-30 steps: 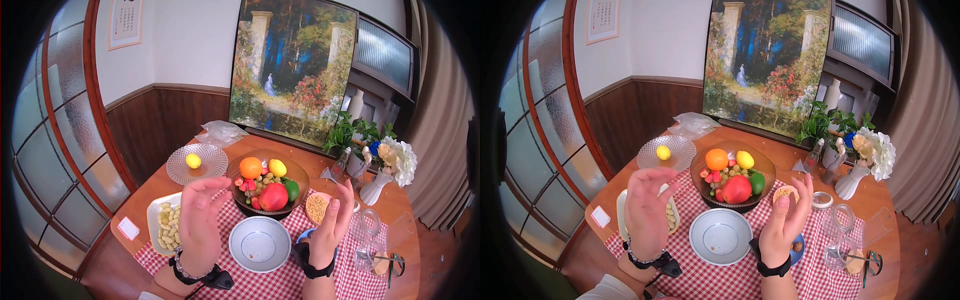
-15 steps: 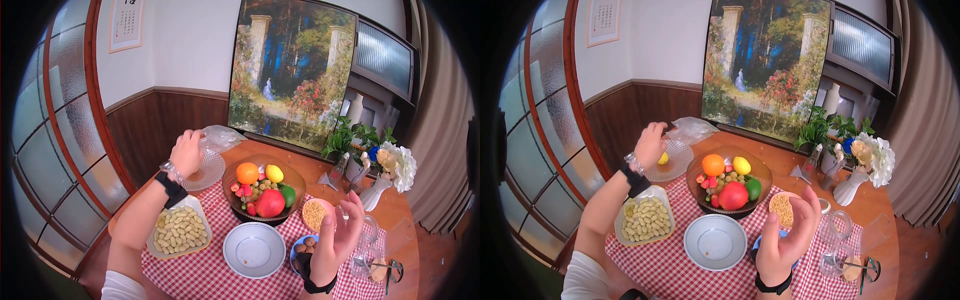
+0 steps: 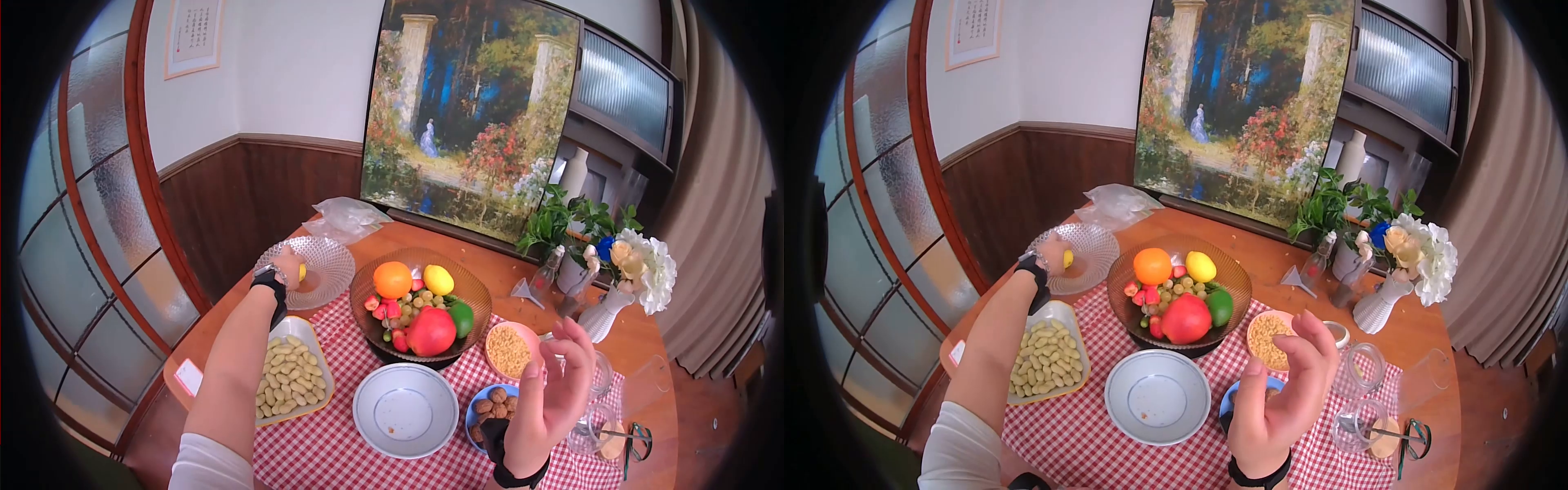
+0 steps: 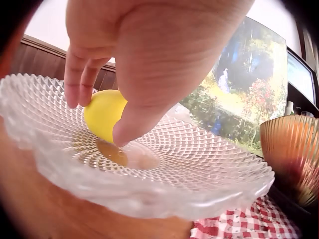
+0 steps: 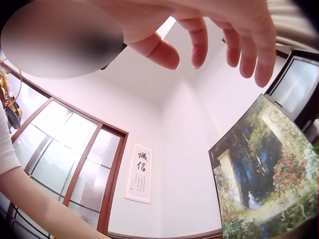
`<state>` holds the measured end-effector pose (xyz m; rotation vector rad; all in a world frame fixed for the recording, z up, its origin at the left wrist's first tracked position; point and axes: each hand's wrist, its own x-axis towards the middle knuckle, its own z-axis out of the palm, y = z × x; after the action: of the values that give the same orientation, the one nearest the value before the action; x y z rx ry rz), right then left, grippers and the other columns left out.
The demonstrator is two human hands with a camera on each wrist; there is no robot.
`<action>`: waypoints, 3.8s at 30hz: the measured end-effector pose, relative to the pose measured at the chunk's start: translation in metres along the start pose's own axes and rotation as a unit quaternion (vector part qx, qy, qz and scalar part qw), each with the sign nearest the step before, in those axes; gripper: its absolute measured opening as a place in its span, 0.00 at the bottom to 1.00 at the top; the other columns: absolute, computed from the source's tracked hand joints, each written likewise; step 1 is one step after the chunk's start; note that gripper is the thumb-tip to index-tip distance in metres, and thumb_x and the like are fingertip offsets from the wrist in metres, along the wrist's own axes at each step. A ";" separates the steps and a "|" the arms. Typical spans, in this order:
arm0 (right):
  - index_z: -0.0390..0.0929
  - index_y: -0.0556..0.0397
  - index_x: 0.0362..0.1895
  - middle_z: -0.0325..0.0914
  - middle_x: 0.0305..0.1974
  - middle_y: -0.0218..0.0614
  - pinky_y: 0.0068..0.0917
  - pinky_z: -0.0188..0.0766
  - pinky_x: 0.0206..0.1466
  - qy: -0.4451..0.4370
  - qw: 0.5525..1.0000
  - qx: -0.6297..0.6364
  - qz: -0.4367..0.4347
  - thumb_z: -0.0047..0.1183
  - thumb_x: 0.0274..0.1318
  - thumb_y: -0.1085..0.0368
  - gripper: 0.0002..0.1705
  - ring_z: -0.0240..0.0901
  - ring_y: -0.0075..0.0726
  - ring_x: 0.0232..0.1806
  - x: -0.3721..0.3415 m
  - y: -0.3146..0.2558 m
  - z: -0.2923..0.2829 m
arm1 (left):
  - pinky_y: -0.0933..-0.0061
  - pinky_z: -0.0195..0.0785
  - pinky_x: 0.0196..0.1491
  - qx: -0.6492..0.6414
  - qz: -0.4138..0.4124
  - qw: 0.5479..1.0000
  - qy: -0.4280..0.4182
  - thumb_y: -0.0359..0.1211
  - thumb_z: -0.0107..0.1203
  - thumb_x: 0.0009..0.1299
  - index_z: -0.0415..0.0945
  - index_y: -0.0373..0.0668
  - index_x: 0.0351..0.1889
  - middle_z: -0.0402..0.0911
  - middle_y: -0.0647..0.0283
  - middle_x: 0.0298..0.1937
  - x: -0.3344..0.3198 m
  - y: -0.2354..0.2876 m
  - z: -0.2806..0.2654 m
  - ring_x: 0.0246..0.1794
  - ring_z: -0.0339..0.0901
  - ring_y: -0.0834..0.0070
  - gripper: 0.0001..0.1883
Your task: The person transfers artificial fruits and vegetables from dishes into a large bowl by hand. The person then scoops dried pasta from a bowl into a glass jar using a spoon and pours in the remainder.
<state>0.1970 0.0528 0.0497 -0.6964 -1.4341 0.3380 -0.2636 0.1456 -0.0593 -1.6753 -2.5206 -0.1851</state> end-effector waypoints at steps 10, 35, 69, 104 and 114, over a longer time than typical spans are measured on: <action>0.72 0.59 0.44 0.66 0.58 0.52 0.42 0.63 0.63 -0.011 1.000 -0.004 -0.017 0.53 0.50 0.75 0.14 0.68 0.49 0.58 -0.001 -0.005 -0.001 | 0.57 0.71 0.52 -0.128 0.118 0.985 0.008 0.42 0.71 0.54 0.74 0.46 0.49 0.81 0.52 0.45 -0.031 0.035 -0.049 0.50 0.78 0.53 0.27; 0.76 0.58 0.38 0.78 0.36 0.42 0.34 0.71 0.44 -0.126 0.971 -0.192 0.060 0.56 0.53 0.72 0.08 0.75 0.42 0.39 -0.016 0.046 -0.108 | 0.61 0.71 0.50 -0.272 0.353 0.894 0.042 0.33 0.59 0.66 0.80 0.37 0.43 0.81 0.53 0.40 -0.202 0.099 -0.090 0.44 0.78 0.56 0.12; 0.75 0.71 0.54 0.81 0.29 0.42 0.25 0.79 0.24 -0.325 0.848 -0.132 0.398 0.42 0.59 0.78 0.19 0.80 0.32 0.22 -0.060 0.099 -0.157 | 0.64 0.67 0.60 -0.151 0.478 0.864 -0.053 0.34 0.63 0.62 0.74 0.37 0.53 0.78 0.56 0.51 -0.273 0.165 -0.030 0.54 0.75 0.60 0.22; 0.66 0.56 0.66 0.63 0.66 0.56 0.54 0.61 0.67 -0.438 0.868 -0.233 0.026 0.65 0.51 0.49 0.43 0.59 0.66 0.68 -0.084 0.070 -0.144 | 0.51 0.51 0.74 -0.193 0.529 0.824 -0.064 0.48 0.65 0.62 0.63 0.62 0.72 0.51 0.42 0.76 -0.313 0.250 -0.023 0.77 0.49 0.47 0.39; 0.64 0.36 0.71 0.58 0.73 0.45 0.66 0.49 0.71 -0.558 0.791 -0.249 -0.018 0.57 0.50 0.32 0.47 0.57 0.60 0.71 -0.092 0.068 -0.140 | 0.50 0.47 0.75 -0.162 0.522 0.835 -0.069 0.49 0.66 0.58 0.64 0.69 0.72 0.54 0.47 0.76 -0.310 0.250 -0.023 0.78 0.49 0.51 0.40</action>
<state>0.3339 0.0160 -0.0629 -0.9435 -2.7404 0.3549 0.0873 -0.0436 -0.0756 -2.9805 -1.3100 -0.3903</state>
